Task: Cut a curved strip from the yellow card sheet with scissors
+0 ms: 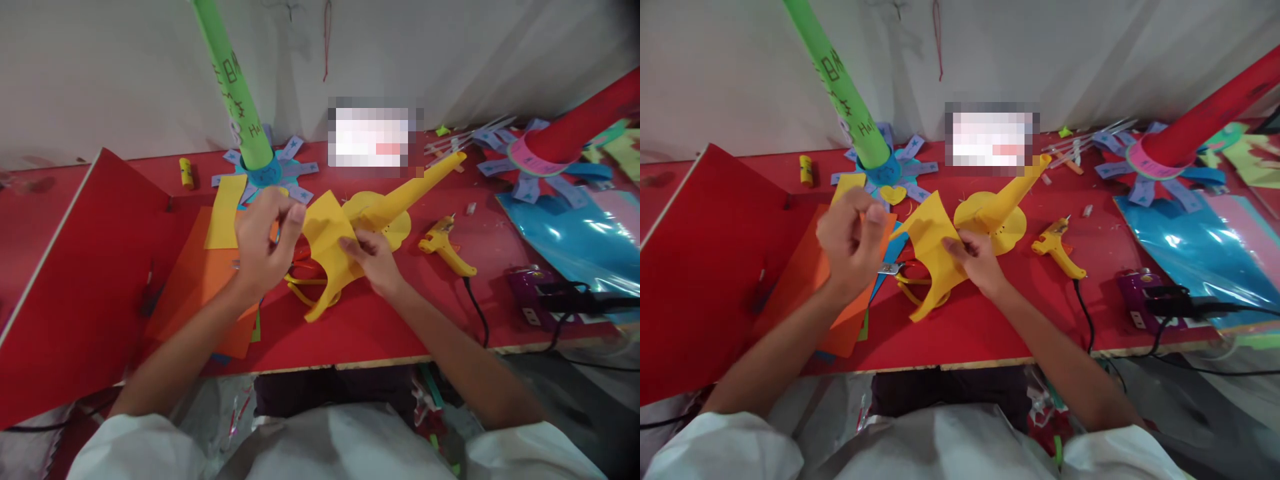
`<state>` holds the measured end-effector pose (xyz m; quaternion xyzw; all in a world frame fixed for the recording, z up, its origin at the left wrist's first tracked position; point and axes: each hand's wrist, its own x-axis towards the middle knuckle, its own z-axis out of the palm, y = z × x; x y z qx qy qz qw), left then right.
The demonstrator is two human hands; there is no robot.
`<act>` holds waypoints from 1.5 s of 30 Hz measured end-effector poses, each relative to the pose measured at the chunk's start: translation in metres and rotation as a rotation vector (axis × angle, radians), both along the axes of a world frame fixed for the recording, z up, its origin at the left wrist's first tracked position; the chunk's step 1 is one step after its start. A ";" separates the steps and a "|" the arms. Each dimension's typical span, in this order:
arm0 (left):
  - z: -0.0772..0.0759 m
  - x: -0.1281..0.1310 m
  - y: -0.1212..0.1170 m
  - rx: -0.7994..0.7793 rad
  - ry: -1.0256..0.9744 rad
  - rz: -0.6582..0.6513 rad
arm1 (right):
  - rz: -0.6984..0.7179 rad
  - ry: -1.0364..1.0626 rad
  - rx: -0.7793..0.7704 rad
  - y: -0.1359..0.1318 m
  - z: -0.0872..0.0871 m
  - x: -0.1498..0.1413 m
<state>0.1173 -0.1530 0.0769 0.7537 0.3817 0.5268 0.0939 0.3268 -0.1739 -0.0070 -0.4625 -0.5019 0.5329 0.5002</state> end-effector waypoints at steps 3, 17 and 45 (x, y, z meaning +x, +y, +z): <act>-0.031 -0.006 -0.020 -0.082 -0.008 -0.010 | -0.110 0.073 0.005 -0.001 -0.004 -0.004; -0.075 0.018 -0.020 -0.682 -0.297 -0.078 | -0.076 -0.241 0.169 -0.011 0.002 -0.019; -0.081 -0.003 -0.012 -0.656 -0.305 -0.363 | -0.077 0.016 0.056 0.002 -0.002 -0.008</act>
